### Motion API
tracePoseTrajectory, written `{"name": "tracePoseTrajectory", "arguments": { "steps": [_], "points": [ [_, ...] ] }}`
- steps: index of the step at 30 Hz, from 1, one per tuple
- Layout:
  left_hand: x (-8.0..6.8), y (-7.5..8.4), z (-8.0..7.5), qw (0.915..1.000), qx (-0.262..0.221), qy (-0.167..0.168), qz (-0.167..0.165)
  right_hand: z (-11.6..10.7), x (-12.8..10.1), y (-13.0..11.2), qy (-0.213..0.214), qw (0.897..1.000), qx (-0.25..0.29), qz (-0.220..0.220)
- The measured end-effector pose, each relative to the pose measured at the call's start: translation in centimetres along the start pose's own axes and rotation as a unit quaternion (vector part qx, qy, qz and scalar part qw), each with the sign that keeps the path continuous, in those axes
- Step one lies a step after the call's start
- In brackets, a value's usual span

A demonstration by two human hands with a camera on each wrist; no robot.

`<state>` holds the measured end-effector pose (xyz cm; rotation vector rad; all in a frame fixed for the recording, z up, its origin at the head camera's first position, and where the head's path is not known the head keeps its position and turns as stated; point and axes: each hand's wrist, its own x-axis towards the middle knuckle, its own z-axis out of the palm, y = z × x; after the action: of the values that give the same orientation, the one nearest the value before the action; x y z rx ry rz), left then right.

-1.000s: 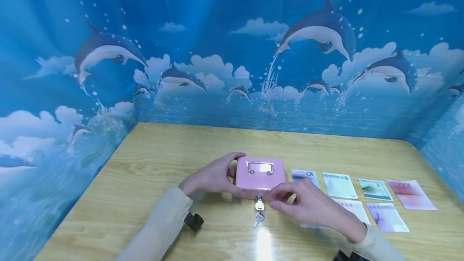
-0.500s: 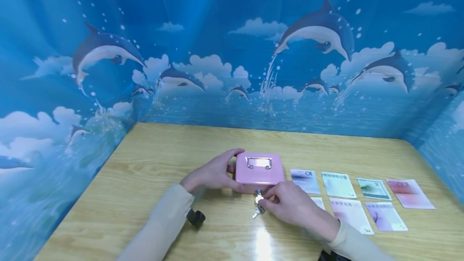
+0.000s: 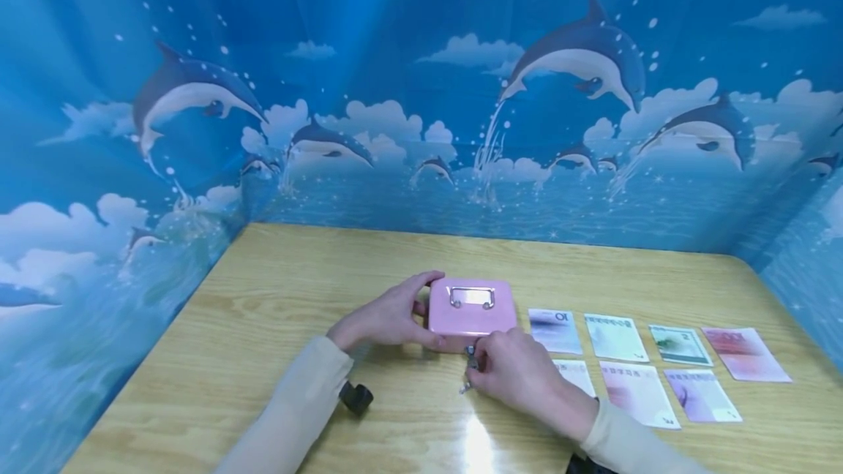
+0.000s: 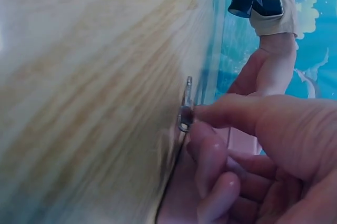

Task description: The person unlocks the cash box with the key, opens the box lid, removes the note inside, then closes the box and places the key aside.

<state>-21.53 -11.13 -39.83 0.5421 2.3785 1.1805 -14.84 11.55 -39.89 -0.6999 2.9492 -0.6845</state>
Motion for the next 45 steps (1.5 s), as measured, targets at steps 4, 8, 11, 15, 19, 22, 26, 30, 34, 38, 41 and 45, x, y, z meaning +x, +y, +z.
{"name": "tracePoseTrajectory", "arguments": {
  "steps": [4, 8, 11, 15, 19, 22, 26, 30, 34, 38, 41, 45],
  "points": [
    [0.0, 0.0, 0.0, 1.0000, -0.004, -0.002, 0.007, 0.0, -0.3, -0.3, 0.008, 1.000, -0.028, -0.011],
    [0.0, 0.0, 0.0, 0.9999, -0.006, -0.004, 0.011, 0.0, -0.5, -0.4, 0.021, 0.999, -0.037, -0.027],
    [0.0, 0.0, 0.0, 0.9999, -0.006, -0.005, 0.015, 0.1, -0.6, -0.3, 0.023, 0.999, -0.028, -0.032],
    [0.0, 0.0, 0.0, 0.9997, -0.006, -0.005, 0.022, 0.0, -0.6, 0.1, -0.001, 1.000, 0.029, -0.001],
    [0.0, 0.0, 0.1, 0.9998, -0.004, -0.003, 0.021, 0.1, -0.6, 0.5, -0.023, 0.996, 0.079, 0.029],
    [0.0, 0.0, 0.1, 0.9998, -0.002, -0.002, 0.020, 0.4, -0.6, 0.5, -0.025, 0.994, 0.100, 0.044],
    [0.0, 0.0, 0.2, 0.9998, -0.003, -0.005, 0.019, 0.9, -0.4, 0.4, -0.009, 0.994, 0.092, 0.050],
    [0.0, 0.1, 0.1, 0.9999, -0.001, -0.006, 0.016, 1.3, -0.2, 0.4, 0.009, 0.997, 0.064, 0.035],
    [0.0, 0.1, 0.1, 0.9999, 0.002, -0.005, 0.016, 1.6, -0.1, 0.5, 0.001, 0.997, 0.070, 0.029],
    [0.0, 0.0, 0.1, 0.9998, -0.002, -0.004, 0.020, 1.7, 0.1, 0.7, -0.020, 0.994, 0.104, 0.039],
    [0.0, -0.1, 0.1, 0.9998, -0.010, -0.003, 0.018, 1.8, 0.1, 0.8, -0.026, 0.991, 0.125, 0.050],
    [0.0, -0.1, 0.1, 0.9996, -0.021, -0.004, 0.018, 2.0, -0.1, 0.8, -0.024, 0.989, 0.132, 0.064]
  ]
}}
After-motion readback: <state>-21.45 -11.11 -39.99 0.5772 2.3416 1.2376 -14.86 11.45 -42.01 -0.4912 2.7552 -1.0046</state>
